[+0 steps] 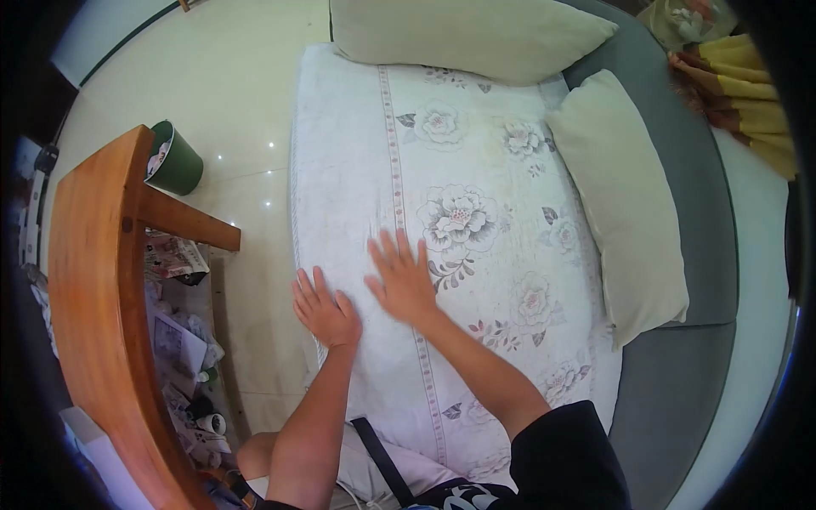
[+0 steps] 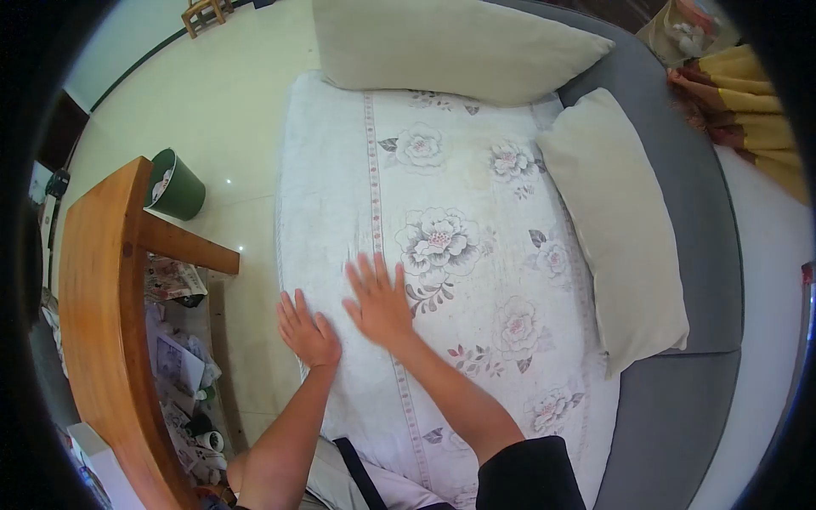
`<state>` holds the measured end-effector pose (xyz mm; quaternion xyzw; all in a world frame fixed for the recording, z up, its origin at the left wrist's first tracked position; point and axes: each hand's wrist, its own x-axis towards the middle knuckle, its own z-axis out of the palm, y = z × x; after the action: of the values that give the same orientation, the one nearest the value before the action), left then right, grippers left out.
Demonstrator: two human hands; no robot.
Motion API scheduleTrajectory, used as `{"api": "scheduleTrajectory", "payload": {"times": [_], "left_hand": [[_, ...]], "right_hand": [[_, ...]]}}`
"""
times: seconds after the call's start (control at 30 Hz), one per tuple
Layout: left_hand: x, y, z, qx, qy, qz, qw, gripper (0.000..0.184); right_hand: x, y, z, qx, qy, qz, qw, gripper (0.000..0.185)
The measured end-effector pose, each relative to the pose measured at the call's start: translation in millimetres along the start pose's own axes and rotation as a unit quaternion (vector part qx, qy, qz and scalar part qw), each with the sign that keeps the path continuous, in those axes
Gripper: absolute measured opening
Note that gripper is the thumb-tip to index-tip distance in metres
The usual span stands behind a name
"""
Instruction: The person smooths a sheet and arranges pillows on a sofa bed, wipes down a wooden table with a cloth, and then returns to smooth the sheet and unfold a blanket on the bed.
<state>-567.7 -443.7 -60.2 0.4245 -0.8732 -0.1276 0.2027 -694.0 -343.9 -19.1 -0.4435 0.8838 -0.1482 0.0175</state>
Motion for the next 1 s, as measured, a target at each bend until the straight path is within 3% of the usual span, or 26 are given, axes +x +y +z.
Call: {"api": "scheduleTrajectory", "payload": {"times": [0.13, 0.23, 0.27, 0.3, 0.33, 0.4, 0.53, 0.57, 0.7, 0.8, 0.87, 1.0], "left_hand": [[0, -2, -3, -0.007, -0.011, 0.002, 1.000, 0.062], [0, 3, -12, 0.023, -0.041, 0.044, 0.998, 0.064], [0, 6, -23, 0.039, -0.064, 0.079, 0.994, 0.065], [0, 8, -32, 0.055, -0.087, 0.113, 0.988, 0.065], [-2, 8, -36, 0.034, -0.101, 0.159, 0.982, 0.066], [-5, 7, -42, -0.011, -0.133, 0.251, 0.959, 0.067], [-5, 5, -57, -0.007, -0.203, 0.321, 0.925, 0.069], [-6, 3, -63, -0.022, -0.251, 0.338, 0.907, 0.067], [-19, -8, -71, -0.030, -0.281, 0.370, 0.885, 0.058], [-30, -8, -72, 0.001, -0.269, 0.361, 0.893, 0.056], [-37, -6, -76, -0.007, -0.267, 0.349, 0.898, 0.056], [-36, -9, -71, -0.003, -0.296, 0.332, 0.896, 0.054]], "right_hand": [[-67, -15, -13, 0.089, -0.073, -0.133, 0.985, 0.062], [-62, 28, -25, 0.189, -0.064, -0.003, 0.980, 0.059], [-50, 52, -22, 0.114, -0.041, 0.118, 0.986, 0.056], [-42, 77, -18, 0.059, 0.077, 0.147, 0.984, 0.058], [-35, 89, -27, -0.003, 0.084, 0.203, 0.975, 0.063], [-24, 81, -14, -0.063, 0.050, 0.173, 0.982, 0.066], [-63, -6, -16, 0.005, -0.028, -0.008, 1.000, 0.068], [-80, -12, -12, 0.025, -0.038, -0.021, 0.999, 0.067], [-129, 6, -26, 0.075, -0.098, -0.143, 0.982, 0.064], [-130, 59, -40, -0.006, -0.075, 0.066, 0.995, 0.062], [-126, 93, -33, -0.028, 0.057, 0.149, 0.987, 0.061], [-118, 59, -17, -0.076, 0.037, 0.166, 0.983, 0.067]]}}
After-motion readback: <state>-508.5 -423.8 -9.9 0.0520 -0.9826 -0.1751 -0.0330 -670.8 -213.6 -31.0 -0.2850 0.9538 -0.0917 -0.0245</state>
